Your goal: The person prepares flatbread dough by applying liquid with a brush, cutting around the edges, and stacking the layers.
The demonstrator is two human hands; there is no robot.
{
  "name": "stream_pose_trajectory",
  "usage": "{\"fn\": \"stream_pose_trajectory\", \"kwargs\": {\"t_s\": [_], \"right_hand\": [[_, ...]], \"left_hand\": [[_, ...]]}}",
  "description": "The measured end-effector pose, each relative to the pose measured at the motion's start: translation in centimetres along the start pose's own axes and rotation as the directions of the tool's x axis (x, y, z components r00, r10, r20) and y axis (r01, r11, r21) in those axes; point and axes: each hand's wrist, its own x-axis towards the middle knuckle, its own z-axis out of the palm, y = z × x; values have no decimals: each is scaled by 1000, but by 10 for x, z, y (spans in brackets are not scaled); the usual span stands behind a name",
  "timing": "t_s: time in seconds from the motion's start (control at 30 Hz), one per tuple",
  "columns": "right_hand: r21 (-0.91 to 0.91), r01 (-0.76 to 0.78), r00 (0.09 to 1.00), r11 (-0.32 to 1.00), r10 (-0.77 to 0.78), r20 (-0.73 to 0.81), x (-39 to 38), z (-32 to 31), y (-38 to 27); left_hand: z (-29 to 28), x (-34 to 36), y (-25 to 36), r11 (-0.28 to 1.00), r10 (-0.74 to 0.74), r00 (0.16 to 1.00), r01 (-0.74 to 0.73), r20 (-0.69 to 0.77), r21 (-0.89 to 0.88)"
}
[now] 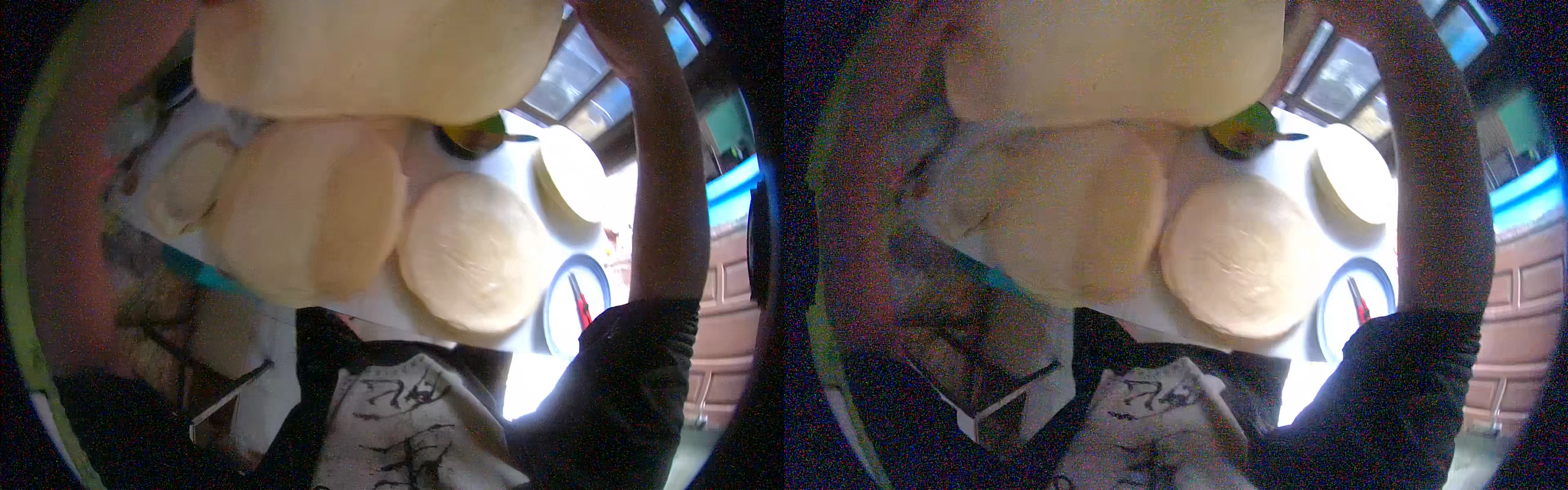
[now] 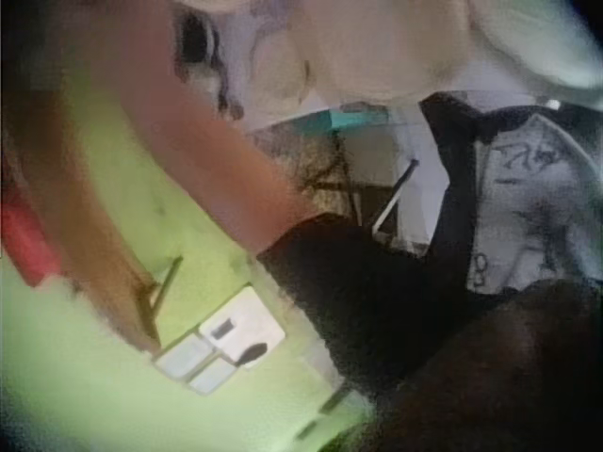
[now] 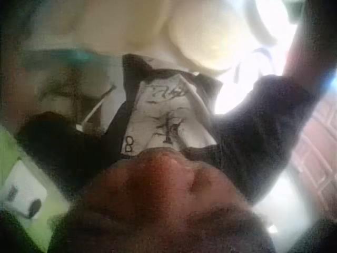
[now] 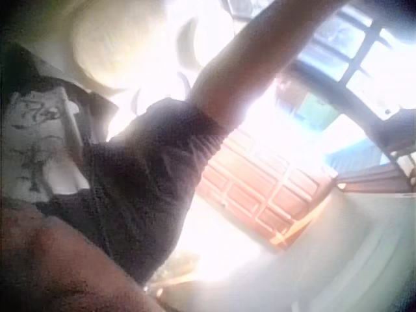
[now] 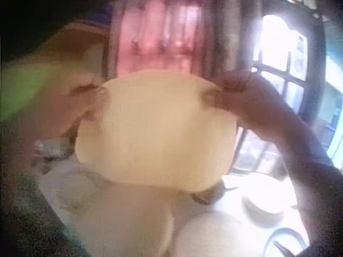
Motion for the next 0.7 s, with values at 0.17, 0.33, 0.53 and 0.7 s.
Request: {"fn": "stream_pose_trajectory", "kwargs": {"t_s": [0.17,0.33,0.53,0.7], "right_hand": [[-4,-213,975,977,213,66,-58,-27,93],[203,-310,947,929,284,150,-117,-42,154],[-615,442,894,653,-376,243,-181,-80,181],[79,-229,972,970,223,78,-317,-17,153]], "left_hand": [[63,-6,-11,983,110,961,-143,253,117],[160,-8,-6,986,84,892,-10,444,-166],[194,-75,49,951,301,923,-271,240,-152],[242,-202,11,841,534,829,-501,167,-204]]}}
